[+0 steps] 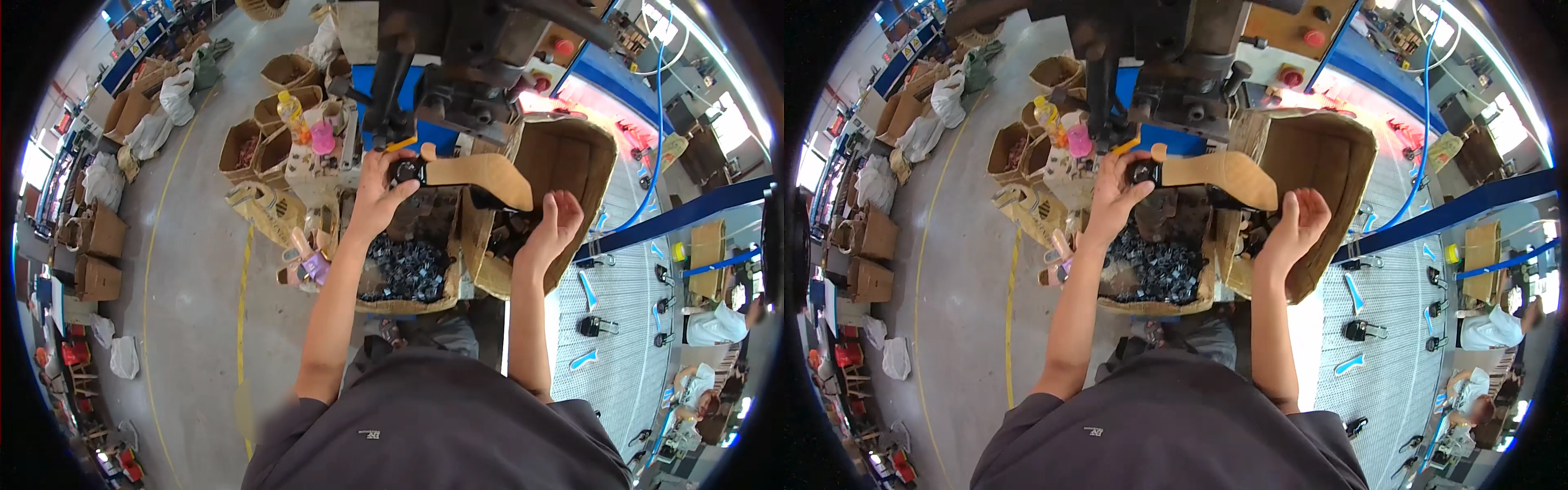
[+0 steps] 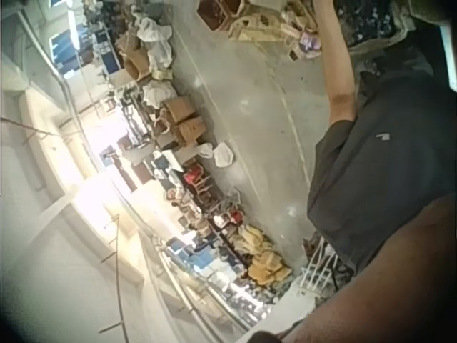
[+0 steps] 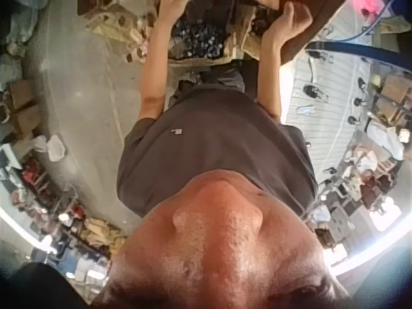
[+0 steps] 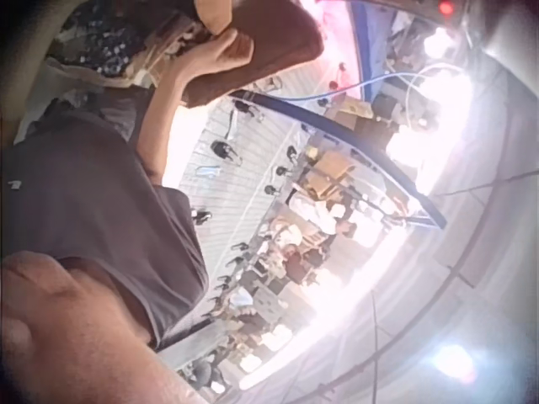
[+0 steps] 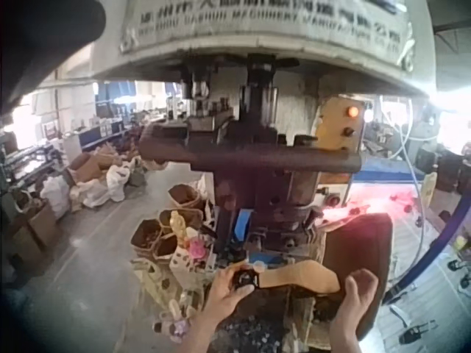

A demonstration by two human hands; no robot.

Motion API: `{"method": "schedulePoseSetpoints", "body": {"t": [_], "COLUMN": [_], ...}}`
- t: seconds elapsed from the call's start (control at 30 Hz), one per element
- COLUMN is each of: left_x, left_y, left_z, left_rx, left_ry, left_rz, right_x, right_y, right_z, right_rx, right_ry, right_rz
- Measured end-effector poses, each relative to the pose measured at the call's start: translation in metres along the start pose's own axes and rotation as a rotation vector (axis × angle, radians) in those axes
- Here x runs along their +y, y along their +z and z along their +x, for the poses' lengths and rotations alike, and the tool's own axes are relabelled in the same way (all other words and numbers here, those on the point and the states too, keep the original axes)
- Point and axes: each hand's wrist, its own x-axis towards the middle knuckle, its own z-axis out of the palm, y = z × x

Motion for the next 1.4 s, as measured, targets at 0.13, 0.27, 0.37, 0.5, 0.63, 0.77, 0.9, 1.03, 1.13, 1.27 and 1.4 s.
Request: {"method": "schedulePoseSetpoints", "body": {"t": [0.13,0.27,0.37,0.5,0.63,0.77,0.9,1.03,1.13,1.27,1.4], "left_x": [-0.006,-0.007,-0.016,-0.016,-0.021,-0.033,-0.045,-0.042,-0.046,-0.050,-0.045], "left_y": [-0.012,-0.016,-0.017,-0.016,-0.012,-0.013,-0.013,-0.002,0.002,0.005,0.003], "left_z": [0.006,0.012,0.011,0.009,0.000,-0.017,-0.015,0.011,0.007,-0.002,-0.011], "left_rx": [0.038,0.013,0.041,0.053,0.073,0.142,0.176,0.181,0.204,0.271,0.316], "left_ry": [-0.001,-0.004,-0.025,-0.032,-0.054,-0.074,0.010,0.043,0.038,-0.035,-0.090], "left_rz": [-0.055,-0.008,-0.035,-0.074,-0.090,-0.149,-0.220,-0.307,-0.393,-0.482,-0.505], "right_x": [-0.077,-0.106,-0.108,-0.089,-0.086,-0.080,-0.075,-0.098,-0.098,-0.060,-0.027], "right_y": [0.088,0.156,0.167,0.165,0.162,0.157,0.160,0.161,0.146,0.099,0.034], "right_z": [0.010,0.018,0.017,0.021,0.015,0.002,0.006,0.020,0.019,0.039,0.035], "right_rx": [-0.415,-0.393,-0.368,-0.278,-0.252,-0.290,-0.275,-0.291,-0.359,-0.326,-0.192], "right_ry": [-0.175,-0.289,-0.276,-0.322,-0.252,-0.297,-0.309,-0.321,-0.243,-0.151,0.042], "right_rz": [0.137,0.186,0.174,0.201,0.210,0.139,0.313,0.232,0.239,0.266,0.054]}}
